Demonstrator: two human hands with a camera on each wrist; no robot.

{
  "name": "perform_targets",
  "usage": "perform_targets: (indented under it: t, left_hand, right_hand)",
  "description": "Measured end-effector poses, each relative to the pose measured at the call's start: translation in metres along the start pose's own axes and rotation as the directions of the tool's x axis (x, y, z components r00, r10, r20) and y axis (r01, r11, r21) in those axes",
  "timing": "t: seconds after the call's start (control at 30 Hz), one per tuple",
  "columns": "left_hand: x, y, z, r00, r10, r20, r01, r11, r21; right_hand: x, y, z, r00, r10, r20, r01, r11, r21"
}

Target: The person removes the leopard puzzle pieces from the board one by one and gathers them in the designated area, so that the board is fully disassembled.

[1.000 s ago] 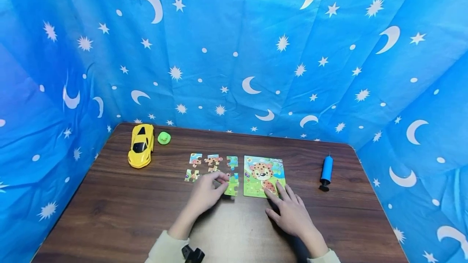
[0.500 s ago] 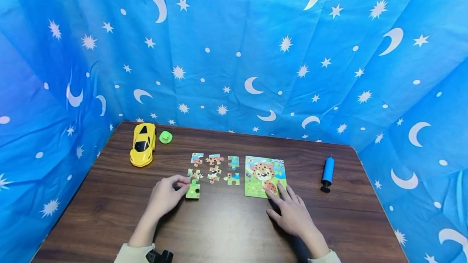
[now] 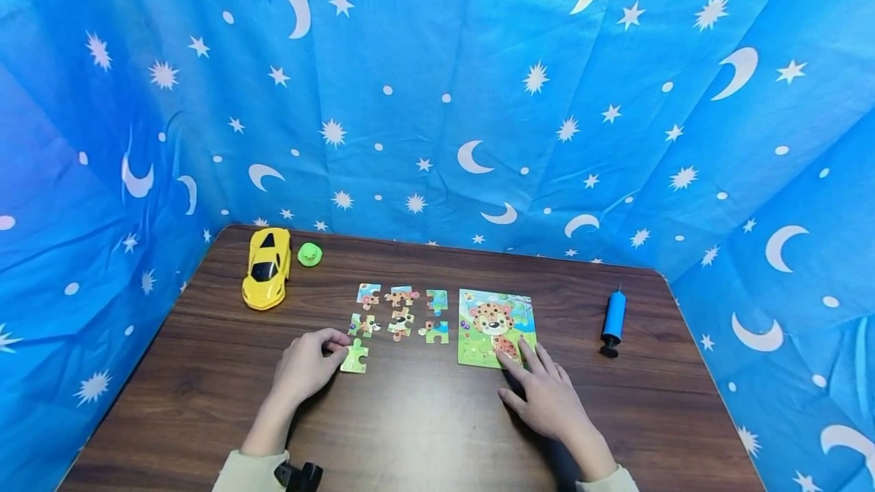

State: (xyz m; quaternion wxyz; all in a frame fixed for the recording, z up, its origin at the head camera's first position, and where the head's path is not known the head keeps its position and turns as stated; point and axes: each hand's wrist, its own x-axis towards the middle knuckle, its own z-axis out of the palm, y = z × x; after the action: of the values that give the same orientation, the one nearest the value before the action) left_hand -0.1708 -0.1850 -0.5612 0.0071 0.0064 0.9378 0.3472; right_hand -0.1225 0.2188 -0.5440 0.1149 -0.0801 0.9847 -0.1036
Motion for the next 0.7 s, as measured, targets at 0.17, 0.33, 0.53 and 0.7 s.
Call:
perform_targets:
  t: [0.17, 0.33, 0.53, 0.7]
  left_hand:
    - [0.001, 0.001, -0.002, 1.0, -0.001, -0.018, 0.001, 1.0, 0.017]
    - [0.002, 0.006, -0.001, 1.0, 0.017, -0.023, -0.016, 0.999, 0.028]
    - [0.006, 0.026, 0.005, 0.996, 0.088, -0.034, -0.087, 0.996, 0.022]
    - [0.008, 0.05, 0.018, 0.985, 0.168, -0.022, -0.168, 0.986, 0.01]
  right_hand:
    - [0.0, -0.001, -0.001, 1.0, -0.005, -0.002, 0.005, 1.0, -0.003]
    - [-0.002, 0.0, -0.001, 1.0, -0.021, -0.02, 0.022, 1.0, 0.009]
    - [-0.003, 0.003, 0.001, 0.998, -0.035, -0.043, 0.036, 0.999, 0.03]
    - [-0.004, 0.012, 0.002, 0.992, -0.078, -0.096, 0.084, 0.995, 0.055]
